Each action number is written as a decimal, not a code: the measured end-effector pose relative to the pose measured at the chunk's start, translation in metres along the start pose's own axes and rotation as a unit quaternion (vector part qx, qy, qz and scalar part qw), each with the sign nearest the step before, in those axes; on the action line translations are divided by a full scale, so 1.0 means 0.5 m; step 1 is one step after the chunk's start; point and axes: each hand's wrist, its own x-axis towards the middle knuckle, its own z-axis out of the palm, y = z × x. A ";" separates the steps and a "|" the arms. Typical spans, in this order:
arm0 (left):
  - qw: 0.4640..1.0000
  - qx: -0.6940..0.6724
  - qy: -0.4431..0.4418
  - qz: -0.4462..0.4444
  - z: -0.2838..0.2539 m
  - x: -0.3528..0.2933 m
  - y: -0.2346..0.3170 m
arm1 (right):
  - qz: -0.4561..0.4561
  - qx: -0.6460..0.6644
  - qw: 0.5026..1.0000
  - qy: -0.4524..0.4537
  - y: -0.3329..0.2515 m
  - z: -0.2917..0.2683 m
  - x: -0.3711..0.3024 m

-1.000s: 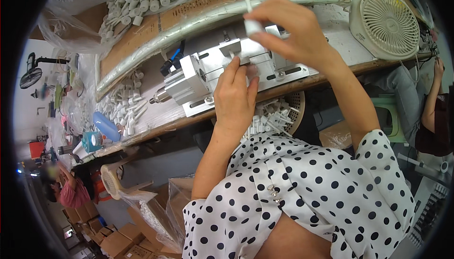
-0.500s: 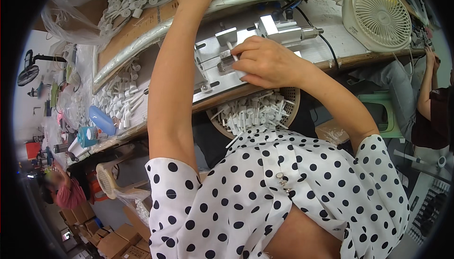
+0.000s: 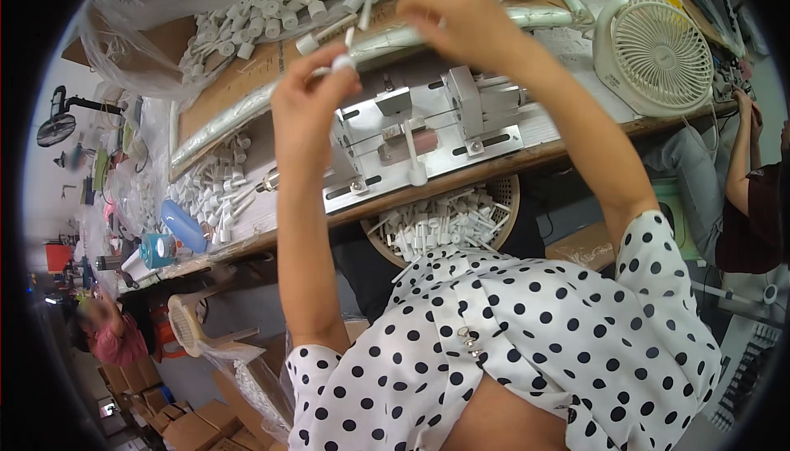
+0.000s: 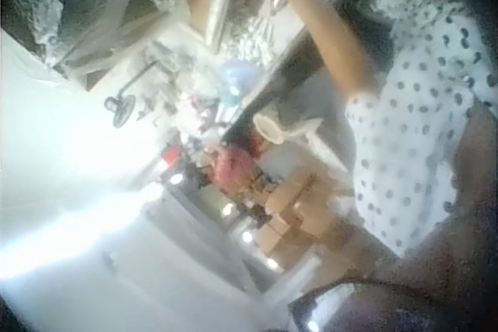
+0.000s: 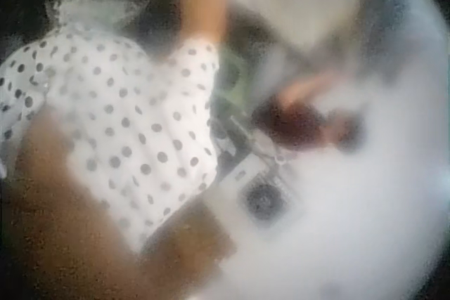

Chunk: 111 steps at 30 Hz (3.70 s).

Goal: Manually assemble small white plastic tubes and components using a specialized tabletop jig.

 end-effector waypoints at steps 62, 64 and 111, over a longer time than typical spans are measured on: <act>0.903 0.361 -0.037 0.229 0.098 -0.179 -0.103 | 0.249 0.307 0.918 -0.029 -0.038 -0.025 0.037; 0.900 0.366 -0.068 0.226 0.092 -0.167 -0.085 | 0.279 0.410 0.868 -0.021 -0.080 -0.055 -0.013; 0.937 0.272 0.038 0.214 0.100 -0.231 -0.132 | 0.063 -0.084 0.968 -0.226 -0.029 0.169 0.167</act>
